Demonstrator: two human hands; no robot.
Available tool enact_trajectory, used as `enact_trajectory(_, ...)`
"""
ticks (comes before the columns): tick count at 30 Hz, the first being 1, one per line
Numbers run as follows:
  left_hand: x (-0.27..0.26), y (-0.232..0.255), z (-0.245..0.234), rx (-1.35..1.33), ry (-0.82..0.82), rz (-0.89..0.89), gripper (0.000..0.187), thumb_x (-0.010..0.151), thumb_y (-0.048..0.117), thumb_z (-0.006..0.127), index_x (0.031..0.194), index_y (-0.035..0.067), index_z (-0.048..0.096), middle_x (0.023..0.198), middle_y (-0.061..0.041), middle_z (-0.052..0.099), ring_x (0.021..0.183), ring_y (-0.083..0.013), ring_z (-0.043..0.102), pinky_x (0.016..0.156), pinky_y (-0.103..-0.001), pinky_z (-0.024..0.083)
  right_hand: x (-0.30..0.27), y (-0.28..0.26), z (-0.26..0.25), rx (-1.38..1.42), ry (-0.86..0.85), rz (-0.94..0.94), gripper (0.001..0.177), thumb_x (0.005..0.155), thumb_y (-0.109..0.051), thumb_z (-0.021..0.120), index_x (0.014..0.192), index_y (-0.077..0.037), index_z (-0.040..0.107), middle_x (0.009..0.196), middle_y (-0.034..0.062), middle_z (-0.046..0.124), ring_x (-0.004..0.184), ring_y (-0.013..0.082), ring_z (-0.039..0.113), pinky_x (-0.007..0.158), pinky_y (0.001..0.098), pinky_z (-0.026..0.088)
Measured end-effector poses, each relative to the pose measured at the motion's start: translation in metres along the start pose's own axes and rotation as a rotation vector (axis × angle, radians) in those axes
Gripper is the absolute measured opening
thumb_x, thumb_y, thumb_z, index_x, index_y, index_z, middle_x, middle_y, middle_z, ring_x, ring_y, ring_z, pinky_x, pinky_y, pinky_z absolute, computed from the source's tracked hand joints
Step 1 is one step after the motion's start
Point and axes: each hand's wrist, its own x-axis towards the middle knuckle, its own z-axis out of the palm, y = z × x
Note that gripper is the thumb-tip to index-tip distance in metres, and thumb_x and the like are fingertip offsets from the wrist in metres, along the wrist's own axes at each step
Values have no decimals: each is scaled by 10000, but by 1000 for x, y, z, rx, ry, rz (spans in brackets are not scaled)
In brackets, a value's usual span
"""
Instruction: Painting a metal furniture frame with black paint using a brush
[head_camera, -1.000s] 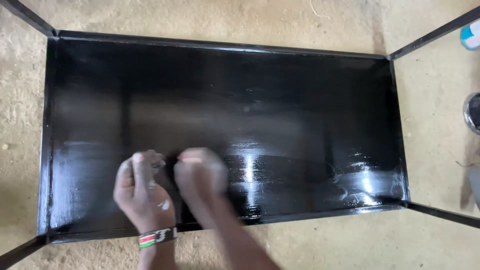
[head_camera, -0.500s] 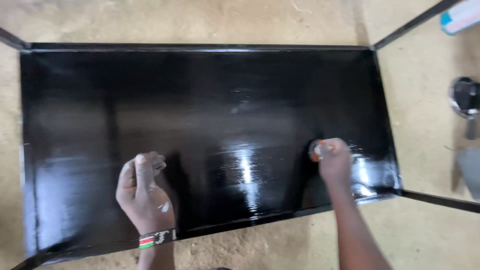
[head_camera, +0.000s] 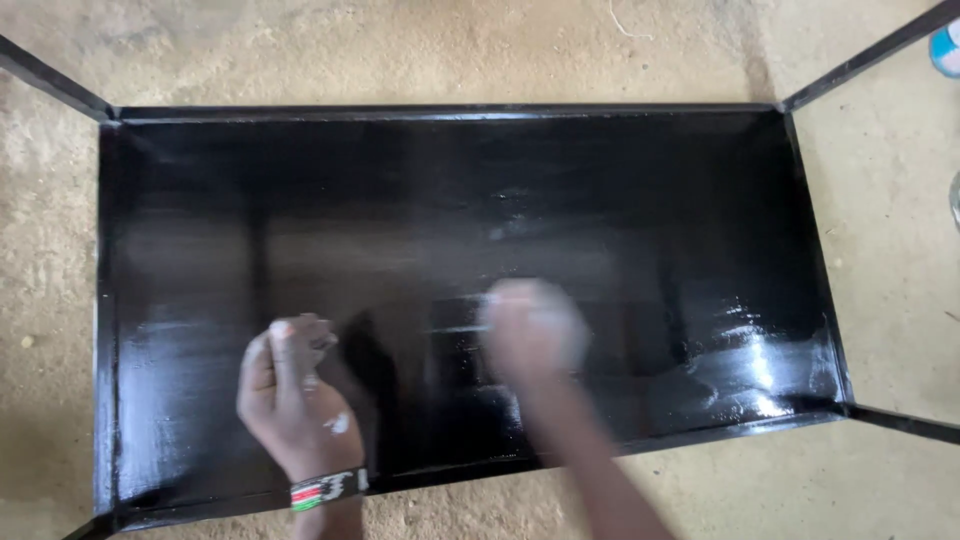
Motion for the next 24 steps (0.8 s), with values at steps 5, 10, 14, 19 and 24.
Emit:
enact_trajectory(5, 1, -5, 3, 17, -50, -30, 328, 1274, 211, 594, 1140, 13, 817, 1077, -112, 836, 978, -184, 804, 889, -328, 697, -17, 265, -93, 168, 157, 563, 311, 1013, -250, 697, 1180, -124, 927, 1100, 115, 866, 934, 319, 808, 806, 471, 571)
enact_trajectory(10, 5, 2, -1, -8, 7, -90, 320, 1257, 202, 603, 1088, 25, 811, 1056, -95, 835, 968, -163, 786, 896, -304, 677, 5, 47, -56, 461, 254, 369, 158, 897, -165, 829, 1015, -206, 927, 1016, 5, 893, 906, 198, 837, 814, 377, 649)
enact_trajectory(14, 10, -7, -2, 56, 34, -4, 262, 1297, 181, 603, 1212, 49, 812, 1133, -76, 839, 967, -150, 751, 877, -281, 603, 32, -177, 15, 297, -248, 175, 279, 957, -412, 693, 1156, -354, 880, 1109, -2, 896, 1073, 344, 854, 891, 519, 657)
enact_trajectory(19, 5, 4, 2, 0, -5, -24, 275, 1283, 243, 595, 1283, 42, 782, 1174, -100, 824, 1054, -175, 785, 945, -286, 627, 35, -136, -67, 15, -378, 248, 197, 951, -146, 642, 911, -222, 819, 916, 69, 803, 866, 355, 812, 656, 497, 619)
enact_trajectory(24, -1, -6, 6, 8, -15, -71, 294, 1286, 269, 608, 1230, 47, 794, 1173, -98, 841, 1021, -171, 788, 938, -303, 675, 34, 134, -114, -456, -185, 619, 327, 1029, -250, 727, 741, -316, 867, 708, -44, 777, 743, 227, 855, 566, 404, 636)
